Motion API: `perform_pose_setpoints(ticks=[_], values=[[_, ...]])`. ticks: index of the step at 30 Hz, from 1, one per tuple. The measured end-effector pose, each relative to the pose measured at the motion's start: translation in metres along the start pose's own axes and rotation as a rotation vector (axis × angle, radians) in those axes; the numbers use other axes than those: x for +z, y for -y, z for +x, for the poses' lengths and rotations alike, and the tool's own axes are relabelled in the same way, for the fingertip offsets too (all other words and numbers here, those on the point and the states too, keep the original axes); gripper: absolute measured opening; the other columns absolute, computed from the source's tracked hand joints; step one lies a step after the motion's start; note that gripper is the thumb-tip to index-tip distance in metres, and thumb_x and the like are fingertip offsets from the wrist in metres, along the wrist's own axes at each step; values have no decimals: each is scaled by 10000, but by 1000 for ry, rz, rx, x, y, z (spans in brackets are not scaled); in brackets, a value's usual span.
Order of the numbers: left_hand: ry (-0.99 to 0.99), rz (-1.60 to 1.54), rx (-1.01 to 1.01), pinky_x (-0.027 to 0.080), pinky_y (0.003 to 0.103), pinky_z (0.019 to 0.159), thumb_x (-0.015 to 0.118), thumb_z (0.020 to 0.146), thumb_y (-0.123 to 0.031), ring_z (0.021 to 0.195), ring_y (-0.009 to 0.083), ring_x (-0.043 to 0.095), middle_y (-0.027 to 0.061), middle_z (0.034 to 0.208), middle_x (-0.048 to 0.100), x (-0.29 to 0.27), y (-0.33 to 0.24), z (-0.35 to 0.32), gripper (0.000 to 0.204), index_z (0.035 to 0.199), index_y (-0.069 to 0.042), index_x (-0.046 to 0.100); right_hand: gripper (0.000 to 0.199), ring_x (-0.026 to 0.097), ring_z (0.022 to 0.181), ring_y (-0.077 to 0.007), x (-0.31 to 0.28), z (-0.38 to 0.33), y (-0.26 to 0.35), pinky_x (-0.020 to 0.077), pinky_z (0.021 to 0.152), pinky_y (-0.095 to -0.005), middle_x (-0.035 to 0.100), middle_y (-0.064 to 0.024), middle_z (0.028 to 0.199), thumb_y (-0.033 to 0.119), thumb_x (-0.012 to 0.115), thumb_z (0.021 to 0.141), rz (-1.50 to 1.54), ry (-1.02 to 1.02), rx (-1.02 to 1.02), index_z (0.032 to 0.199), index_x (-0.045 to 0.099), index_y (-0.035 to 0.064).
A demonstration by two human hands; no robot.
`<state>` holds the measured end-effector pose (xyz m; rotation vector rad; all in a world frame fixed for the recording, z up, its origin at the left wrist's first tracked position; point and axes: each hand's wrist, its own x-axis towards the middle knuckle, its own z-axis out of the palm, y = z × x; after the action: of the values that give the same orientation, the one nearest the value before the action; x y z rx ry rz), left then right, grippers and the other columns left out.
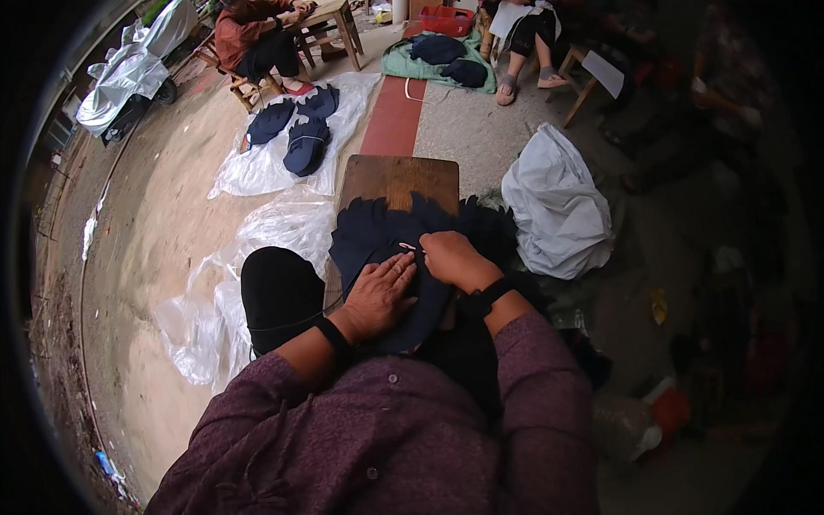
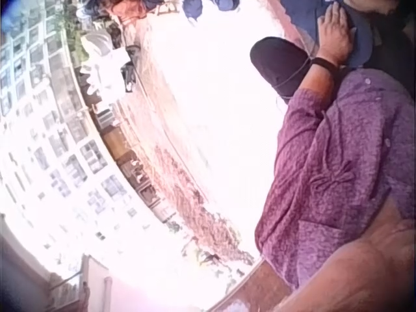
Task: Hand sewing a shoe upper component using a needle and thread.
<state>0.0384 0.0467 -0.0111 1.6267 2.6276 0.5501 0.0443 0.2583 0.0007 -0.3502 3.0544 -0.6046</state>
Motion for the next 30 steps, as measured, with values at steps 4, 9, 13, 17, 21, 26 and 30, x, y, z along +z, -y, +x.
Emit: perform_pose_setpoints(ticks=[4, 9, 13, 17, 21, 26, 30], values=[[4, 16, -21, 324, 399, 1025, 585, 875, -336, 1326, 275, 404, 146, 1449, 420, 0, -1, 0, 571, 1328, -6, 482, 110, 587, 744, -419, 2, -7, -13, 456, 637, -465, 580, -201, 730, 90, 616, 818, 210, -48, -25, 776, 540, 22], [1, -3, -46, 335, 400, 1016, 590, 870, -335, 1324, 270, 409, 139, 1449, 424, 0, 0, 0, 568, 1326, -11, 486, 105, 588, 770, -414, -7, -20, -36, 451, 653, -473, 584, -202, 745, 98, 622, 811, 285, 100, 26, 770, 558, 26], [16, -10, -39, 345, 406, 1001, 602, 862, -329, 1322, 261, 413, 134, 1444, 432, 0, -1, 3, 566, 1321, -17, 490, 126, 574, 750, -416, -20, -45, -63, 430, 636, -471, 573, -200, 730, 114, 610, 826, 289, 111, 50, 770, 549, 20], [31, -1, -88, 356, 409, 987, 608, 858, -323, 1328, 254, 405, 128, 1445, 431, -6, -5, 3, 566, 1323, -23, 490, 59, 580, 749, -421, -22, -57, -65, 434, 632, -479, 575, -199, 727, 62, 584, 808, 224, 73, 26, 787, 540, 28], [20, 0, -67, 354, 412, 988, 607, 860, -321, 1335, 249, 395, 124, 1455, 420, -1, -4, 2, 567, 1328, -24, 486, 155, 605, 751, -423, -18, -45, -34, 462, 632, -507, 594, -207, 714, -33, 514, 760, 11, -64, 1, 897, 509, 40], [19, -17, -78, 337, 421, 1022, 607, 861, -324, 1339, 250, 392, 115, 1453, 424, 0, -4, 2, 566, 1330, -31, 489, 146, 613, 748, -415, -3, -30, -10, 472, 651, -509, 608, -212, 734, -15, 546, 773, 57, -77, 56, 906, 496, 18], [12, -37, -82, 338, 423, 1025, 608, 860, -323, 1338, 250, 394, 111, 1453, 426, -1, -3, 1, 560, 1327, -34, 494, 155, 627, 759, -385, 3, -24, 0, 485, 669, -488, 620, -188, 756, 47, 622, 778, -4, -97, 146, 889, 515, 33]])
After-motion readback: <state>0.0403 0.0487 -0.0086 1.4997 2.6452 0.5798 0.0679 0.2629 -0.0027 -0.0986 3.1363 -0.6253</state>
